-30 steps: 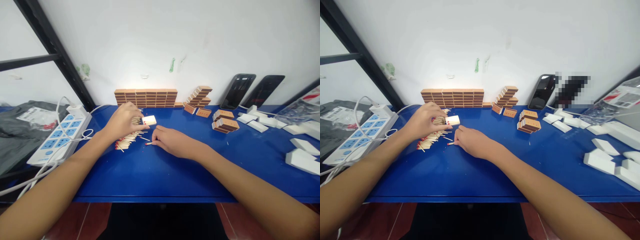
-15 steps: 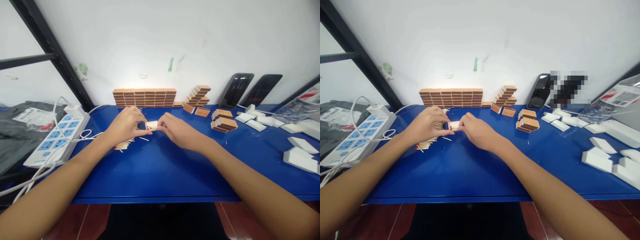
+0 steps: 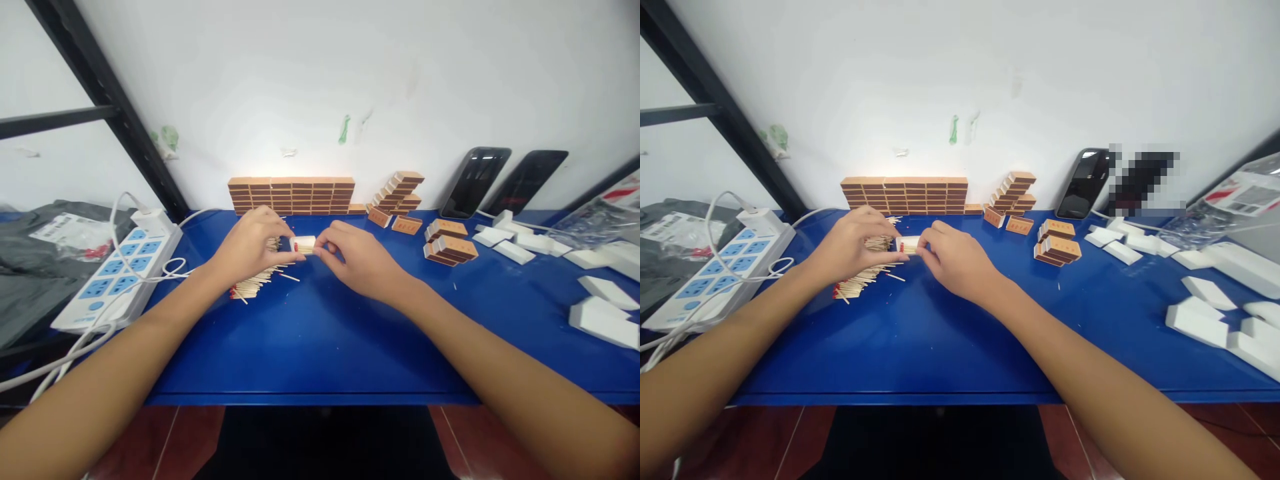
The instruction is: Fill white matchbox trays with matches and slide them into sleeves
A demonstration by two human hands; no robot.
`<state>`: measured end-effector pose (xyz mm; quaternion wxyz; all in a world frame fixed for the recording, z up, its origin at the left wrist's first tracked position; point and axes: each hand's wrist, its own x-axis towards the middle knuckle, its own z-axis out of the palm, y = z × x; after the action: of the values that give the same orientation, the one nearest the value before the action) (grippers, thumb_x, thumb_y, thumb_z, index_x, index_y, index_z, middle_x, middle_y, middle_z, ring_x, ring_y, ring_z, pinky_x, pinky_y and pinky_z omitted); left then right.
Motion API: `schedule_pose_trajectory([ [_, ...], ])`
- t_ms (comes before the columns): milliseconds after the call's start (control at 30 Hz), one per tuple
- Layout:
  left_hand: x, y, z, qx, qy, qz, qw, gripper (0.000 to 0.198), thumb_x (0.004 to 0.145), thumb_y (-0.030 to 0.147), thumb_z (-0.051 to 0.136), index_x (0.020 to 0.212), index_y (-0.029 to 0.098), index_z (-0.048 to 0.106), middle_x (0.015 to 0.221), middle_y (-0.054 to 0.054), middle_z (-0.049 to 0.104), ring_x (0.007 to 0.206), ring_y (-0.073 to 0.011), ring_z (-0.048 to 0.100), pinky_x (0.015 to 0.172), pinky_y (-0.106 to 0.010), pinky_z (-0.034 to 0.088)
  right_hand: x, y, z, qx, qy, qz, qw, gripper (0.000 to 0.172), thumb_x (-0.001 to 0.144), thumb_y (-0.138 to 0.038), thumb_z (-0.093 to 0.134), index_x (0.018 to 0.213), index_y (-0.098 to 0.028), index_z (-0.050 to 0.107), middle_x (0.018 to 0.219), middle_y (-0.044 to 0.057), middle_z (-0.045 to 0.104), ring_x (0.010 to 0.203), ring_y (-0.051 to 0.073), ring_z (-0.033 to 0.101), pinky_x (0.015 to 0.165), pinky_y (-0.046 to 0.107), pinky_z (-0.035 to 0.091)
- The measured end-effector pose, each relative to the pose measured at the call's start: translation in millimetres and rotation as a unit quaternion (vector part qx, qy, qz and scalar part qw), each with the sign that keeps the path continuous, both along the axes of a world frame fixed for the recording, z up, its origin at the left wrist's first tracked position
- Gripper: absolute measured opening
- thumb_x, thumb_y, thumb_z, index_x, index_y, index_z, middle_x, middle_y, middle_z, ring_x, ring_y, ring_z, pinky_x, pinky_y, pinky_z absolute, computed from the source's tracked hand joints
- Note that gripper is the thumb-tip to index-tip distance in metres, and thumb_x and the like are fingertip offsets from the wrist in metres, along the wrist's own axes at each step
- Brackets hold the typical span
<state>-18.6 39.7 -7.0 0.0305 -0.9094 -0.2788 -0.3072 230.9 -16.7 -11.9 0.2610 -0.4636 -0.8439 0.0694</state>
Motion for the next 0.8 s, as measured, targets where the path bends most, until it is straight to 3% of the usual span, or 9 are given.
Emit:
schedule_pose_trajectory([
  [300,-12,12,-0.2,0.029,-0.029,0.044,0.998,0.038,0.090,0.060,0.082,0.101,0.024,0.081,0.102,-0.007,0.082,0.100,-0.0276,0.065,0.094,-0.046,0.050,-35,-10,-17.9,-0.117,-0.015,0.040,0.992,0.007,0.103,-0.027,0.068,0.102,-0.019,0.067,0.103,0.004,0.065,0.081,0.016,0.056,0.075,0.030,0.040],
  [567,-12,10,1.4,0.039,-0.027,0.051,0.998,0.039,0.091,0.060,0.082,0.100,0.022,0.080,0.101,-0.007,0.082,0.100,-0.0277,0.066,0.093,-0.045,0.050,-34,-1,-17.8,-0.135,0.007,0.109,0.985,0.013,0.104,-0.020,0.066,0.091,-0.019,0.065,0.092,0.002,0.063,0.084,0.015,0.056,0.075,0.028,0.038],
  [800,-13,13,0.7,0.051,-0.034,0.068,0.996,0.033,0.093,0.055,0.081,0.097,0.022,0.080,0.098,-0.006,0.081,0.097,-0.0270,0.065,0.092,-0.045,0.050,-48,-13,-5.9,-0.095,0.021,0.131,0.987,0.008,0.102,-0.018,0.068,0.093,-0.018,0.069,0.090,0.001,0.063,0.083,0.014,0.056,0.075,0.028,0.038],
])
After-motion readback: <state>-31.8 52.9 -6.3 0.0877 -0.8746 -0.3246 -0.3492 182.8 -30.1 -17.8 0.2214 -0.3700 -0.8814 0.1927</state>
